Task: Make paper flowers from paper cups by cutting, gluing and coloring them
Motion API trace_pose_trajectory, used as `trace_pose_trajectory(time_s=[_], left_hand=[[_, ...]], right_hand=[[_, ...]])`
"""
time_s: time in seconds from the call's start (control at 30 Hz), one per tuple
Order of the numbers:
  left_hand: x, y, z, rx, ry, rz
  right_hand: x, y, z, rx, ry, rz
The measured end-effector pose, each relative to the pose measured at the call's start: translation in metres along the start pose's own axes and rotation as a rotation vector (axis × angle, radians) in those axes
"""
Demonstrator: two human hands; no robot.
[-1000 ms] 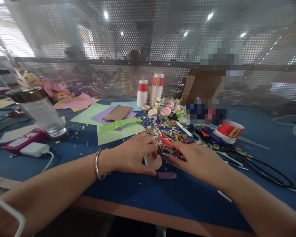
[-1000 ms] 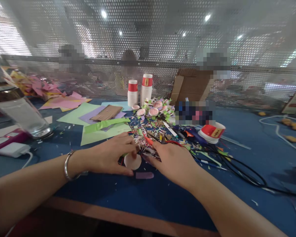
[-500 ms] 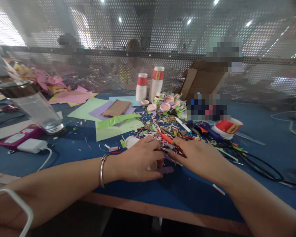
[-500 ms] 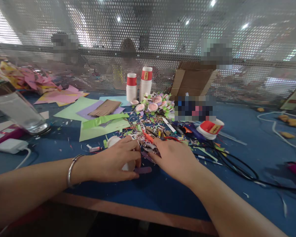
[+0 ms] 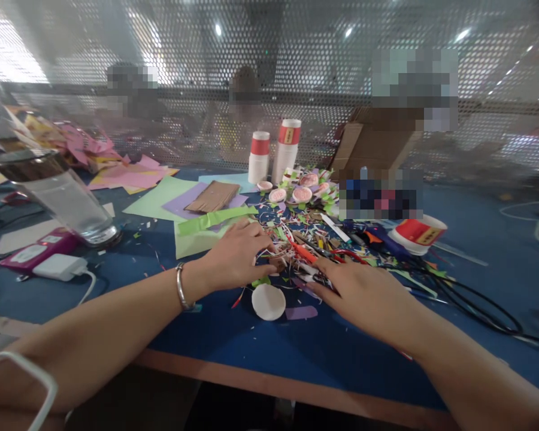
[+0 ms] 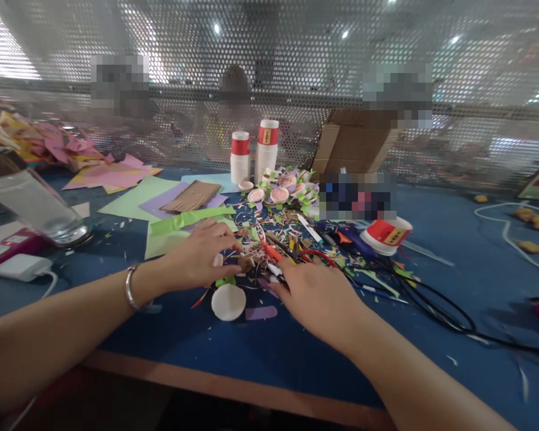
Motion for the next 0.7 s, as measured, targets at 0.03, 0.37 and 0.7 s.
trace_pose_trajectory(time_s=[0.03, 0.37, 0.7], left_hand=[[-0.003, -0.001, 0.002, -0.012, -0.013, -0.010], [-0.003, -0.008, 0.023, -0.025, -0.122, -0.068], [-0.001, -0.010, 0.020, 0.066, -0.195, -0.042]], right_hand=[[0.000, 0.000, -0.001, 0.001, 0.005, 0.003], [0.002, 0.000, -0.005, 0.018, 0.018, 0.030], [0.008, 0.001, -0.004, -0.040, 0.056, 0.050]])
Point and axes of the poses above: each hand's wrist, its own y-axis away from the middle knuckle, its own x-axis out of the back of the hand, z = x × y, the point moved 1 cm from there along -y, towards the middle knuckle, and after that the axes turned 8 degrees about x, right-handed, at the moved point
